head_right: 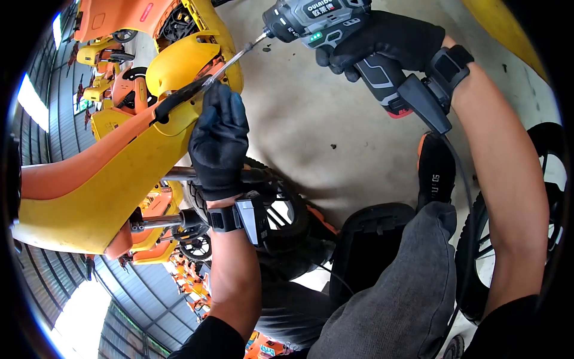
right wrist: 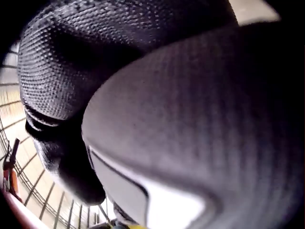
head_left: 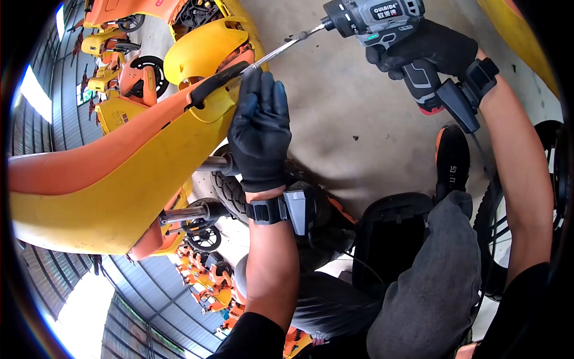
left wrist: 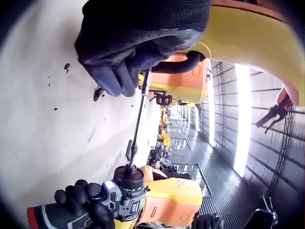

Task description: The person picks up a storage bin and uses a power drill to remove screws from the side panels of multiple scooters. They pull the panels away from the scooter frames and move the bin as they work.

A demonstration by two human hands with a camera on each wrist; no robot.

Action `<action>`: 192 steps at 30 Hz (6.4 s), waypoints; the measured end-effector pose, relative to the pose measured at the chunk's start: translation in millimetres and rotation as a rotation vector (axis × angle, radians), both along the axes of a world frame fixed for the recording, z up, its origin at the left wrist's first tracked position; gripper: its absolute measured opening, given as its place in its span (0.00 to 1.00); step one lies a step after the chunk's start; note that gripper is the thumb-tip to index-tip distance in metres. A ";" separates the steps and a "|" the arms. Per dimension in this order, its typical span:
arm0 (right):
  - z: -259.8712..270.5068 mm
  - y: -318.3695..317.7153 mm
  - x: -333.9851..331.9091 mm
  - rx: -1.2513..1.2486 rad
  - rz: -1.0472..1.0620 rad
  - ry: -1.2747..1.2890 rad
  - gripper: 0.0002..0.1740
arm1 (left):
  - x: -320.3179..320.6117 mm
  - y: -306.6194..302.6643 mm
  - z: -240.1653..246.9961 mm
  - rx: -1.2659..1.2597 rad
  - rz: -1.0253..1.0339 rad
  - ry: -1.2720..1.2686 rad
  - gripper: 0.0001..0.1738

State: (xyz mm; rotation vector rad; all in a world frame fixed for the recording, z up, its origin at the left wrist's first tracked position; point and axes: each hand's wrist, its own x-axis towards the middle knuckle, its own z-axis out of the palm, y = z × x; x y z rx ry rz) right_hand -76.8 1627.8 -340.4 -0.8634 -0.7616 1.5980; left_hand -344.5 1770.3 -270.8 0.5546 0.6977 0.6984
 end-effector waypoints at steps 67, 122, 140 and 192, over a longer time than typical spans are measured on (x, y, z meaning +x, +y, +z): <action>-9.9 6.6 6.1 -0.039 0.044 0.007 0.22 | -31.6 -47.8 33.5 1.649 -0.408 1.425 0.16; 30.1 -10.2 28.1 -0.409 -0.064 -0.210 0.17 | -21.1 -49.8 29.0 0.793 0.007 0.887 0.18; 36.7 10.9 -13.9 -0.146 -0.128 -0.518 0.18 | -15.2 -40.4 14.3 0.748 0.175 0.867 0.24; 96.8 45.4 0.6 0.356 0.082 -1.173 0.13 | -18.1 -38.9 13.0 0.771 0.140 0.824 0.27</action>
